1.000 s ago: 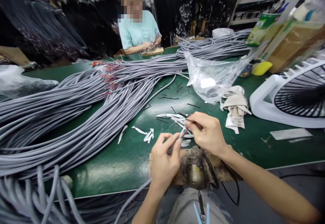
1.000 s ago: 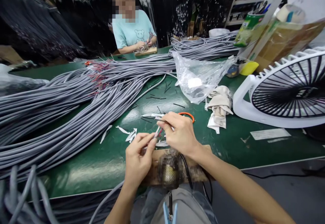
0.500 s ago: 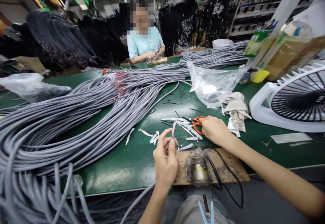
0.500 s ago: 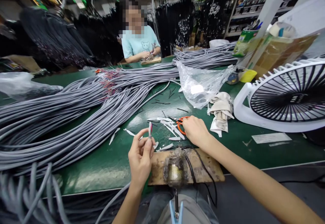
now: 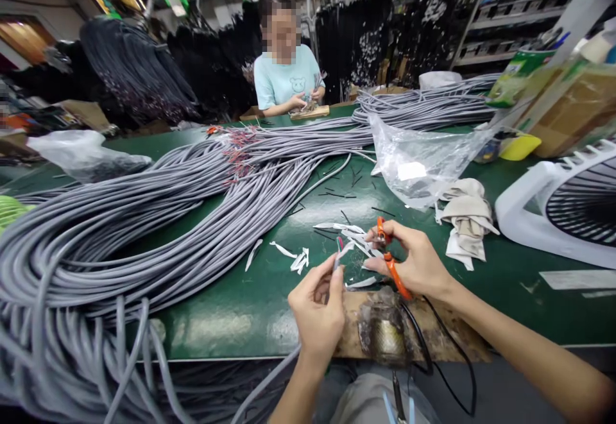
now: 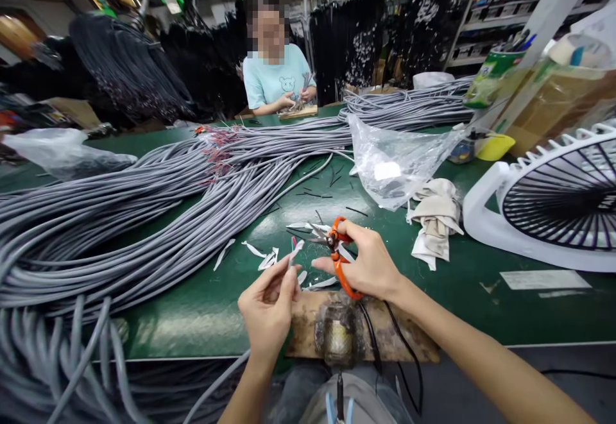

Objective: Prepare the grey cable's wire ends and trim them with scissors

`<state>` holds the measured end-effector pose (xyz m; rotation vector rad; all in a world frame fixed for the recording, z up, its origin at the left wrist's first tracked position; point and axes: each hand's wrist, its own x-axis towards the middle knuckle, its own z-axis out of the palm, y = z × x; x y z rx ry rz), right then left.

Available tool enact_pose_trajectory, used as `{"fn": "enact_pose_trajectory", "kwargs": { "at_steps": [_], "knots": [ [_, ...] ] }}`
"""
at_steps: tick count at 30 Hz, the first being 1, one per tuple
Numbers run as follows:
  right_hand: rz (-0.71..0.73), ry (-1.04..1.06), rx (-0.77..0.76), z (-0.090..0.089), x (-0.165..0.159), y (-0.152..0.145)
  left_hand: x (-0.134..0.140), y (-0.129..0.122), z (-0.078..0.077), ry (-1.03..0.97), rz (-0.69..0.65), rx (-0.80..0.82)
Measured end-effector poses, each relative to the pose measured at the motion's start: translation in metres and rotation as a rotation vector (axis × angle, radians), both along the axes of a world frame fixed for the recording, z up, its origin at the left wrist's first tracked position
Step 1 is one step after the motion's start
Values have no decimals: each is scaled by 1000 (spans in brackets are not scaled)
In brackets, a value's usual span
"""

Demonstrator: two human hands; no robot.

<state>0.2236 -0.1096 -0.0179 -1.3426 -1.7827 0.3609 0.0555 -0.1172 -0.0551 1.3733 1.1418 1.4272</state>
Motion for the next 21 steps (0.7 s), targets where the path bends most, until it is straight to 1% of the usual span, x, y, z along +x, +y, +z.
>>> {"fn": "enact_pose_trajectory", "kwargs": {
  "at_steps": [2, 3, 5, 7, 9, 11, 12, 13, 14, 18, 21],
  "knots": [
    [57, 121, -49, 2, -11, -1, -1, 1, -1, 53, 18, 67],
    [66, 142, -36, 3, -16, -2, -2, 1, -1, 73, 23, 99],
    [59, 120, 55, 2, -24, -5, -3, 2, -2, 102, 30, 147],
    [86, 70, 202, 0, -28, -8, -4, 1, -4, 119, 35, 160],
    [205, 33, 330, -4, -29, -11, -4, 1, -5, 115, 23, 120],
    [326, 14, 371, -6, -27, -13, -3, 0, -4, 84, 34, 46],
    [354, 7, 364, -7, -25, -13, -2, 0, -3, 59, 46, 6],
    [348, -13, 342, -7, -23, -12, -2, 0, -2, 32, 57, -30],
    [306, -50, 322, -7, -19, -11, -1, 0, 0, 3, 66, -57],
    [43, -311, 244, -11, -5, -3, 0, 0, 6, -92, 64, -85],
    [-18, -439, 206, -17, 0, 1, 1, -1, 6, -86, 98, -79]
  ]
}}
